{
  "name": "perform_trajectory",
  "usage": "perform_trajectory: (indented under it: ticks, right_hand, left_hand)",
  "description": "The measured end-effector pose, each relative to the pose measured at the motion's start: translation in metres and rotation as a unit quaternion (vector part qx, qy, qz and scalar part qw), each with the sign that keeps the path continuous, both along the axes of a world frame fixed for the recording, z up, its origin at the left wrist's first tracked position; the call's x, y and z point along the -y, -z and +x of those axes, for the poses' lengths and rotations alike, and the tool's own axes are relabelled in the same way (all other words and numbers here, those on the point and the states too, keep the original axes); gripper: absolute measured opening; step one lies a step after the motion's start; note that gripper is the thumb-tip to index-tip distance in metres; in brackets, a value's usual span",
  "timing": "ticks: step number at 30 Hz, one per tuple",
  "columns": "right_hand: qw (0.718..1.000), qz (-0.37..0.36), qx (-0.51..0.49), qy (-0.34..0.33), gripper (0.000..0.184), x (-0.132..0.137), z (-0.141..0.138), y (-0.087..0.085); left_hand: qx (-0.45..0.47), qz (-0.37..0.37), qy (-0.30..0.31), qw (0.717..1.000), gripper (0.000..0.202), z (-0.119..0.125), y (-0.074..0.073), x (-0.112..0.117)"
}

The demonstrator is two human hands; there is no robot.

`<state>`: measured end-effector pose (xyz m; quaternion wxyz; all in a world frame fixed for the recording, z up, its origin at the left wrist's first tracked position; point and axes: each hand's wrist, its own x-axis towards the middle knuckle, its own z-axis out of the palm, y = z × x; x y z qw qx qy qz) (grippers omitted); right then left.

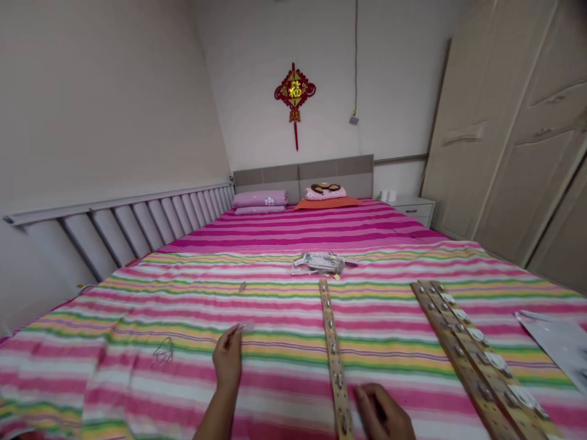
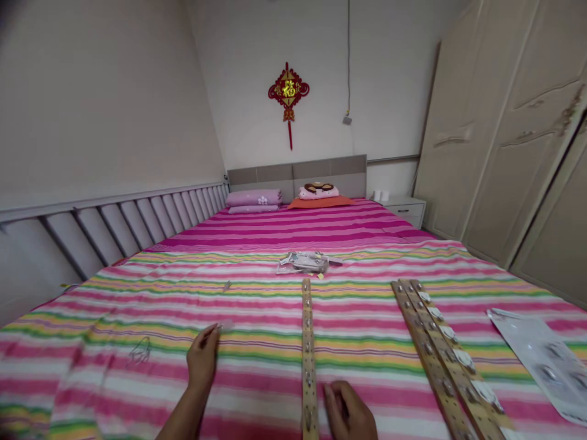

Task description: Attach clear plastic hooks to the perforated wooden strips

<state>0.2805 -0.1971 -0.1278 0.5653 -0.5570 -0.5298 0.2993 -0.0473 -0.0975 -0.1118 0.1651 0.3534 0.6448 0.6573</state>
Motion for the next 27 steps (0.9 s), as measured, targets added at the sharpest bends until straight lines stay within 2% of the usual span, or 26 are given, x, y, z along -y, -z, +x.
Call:
perform_trajectory:
  ticks: [4, 7, 12, 15, 18, 20, 24, 27]
  right_hand:
    - [1.000, -0.002, 0.009, -0.029, 0.038, 0.003, 0.003, -0.009]
    - [0.999, -0.002, 0.002, -0.041, 0.038, 0.003, 0.004, -0.011]
    - [0.994, -0.007, -0.097, -0.053, 0.040, 0.000, 0.010, -0.018]
    - [0.980, -0.044, -0.190, -0.047, 0.041, 0.004, 0.014, -0.023]
    - [0.971, -0.067, -0.228, -0.023, 0.044, 0.024, 0.012, -0.025]
    - [0.977, -0.045, -0.208, -0.022, 0.042, 0.047, 0.005, -0.024]
    - [0.977, -0.094, -0.168, -0.095, 0.038, 0.096, -0.019, -0.016]
    - [0.967, -0.130, -0.185, -0.117, 0.039, 0.114, -0.031, -0.015]
  left_hand:
    - [0.054, -0.023, 0.059, 0.997, 0.043, 0.034, -0.001, 0.057]
    - [0.078, -0.056, 0.085, 0.992, 0.045, 0.050, -0.006, 0.091]
    - [0.104, -0.090, 0.142, 0.980, 0.046, 0.067, -0.018, 0.128]
    - [0.106, -0.098, 0.166, 0.975, 0.047, 0.084, -0.025, 0.144]
    - [0.124, -0.103, 0.186, 0.969, 0.049, 0.105, -0.029, 0.159]
    - [0.142, -0.118, 0.203, 0.961, 0.049, 0.119, -0.028, 0.169]
    - [0.189, -0.143, 0.241, 0.941, 0.046, 0.145, -0.022, 0.186]
    - [0.215, -0.156, 0.250, 0.931, 0.047, 0.160, -0.019, 0.196]
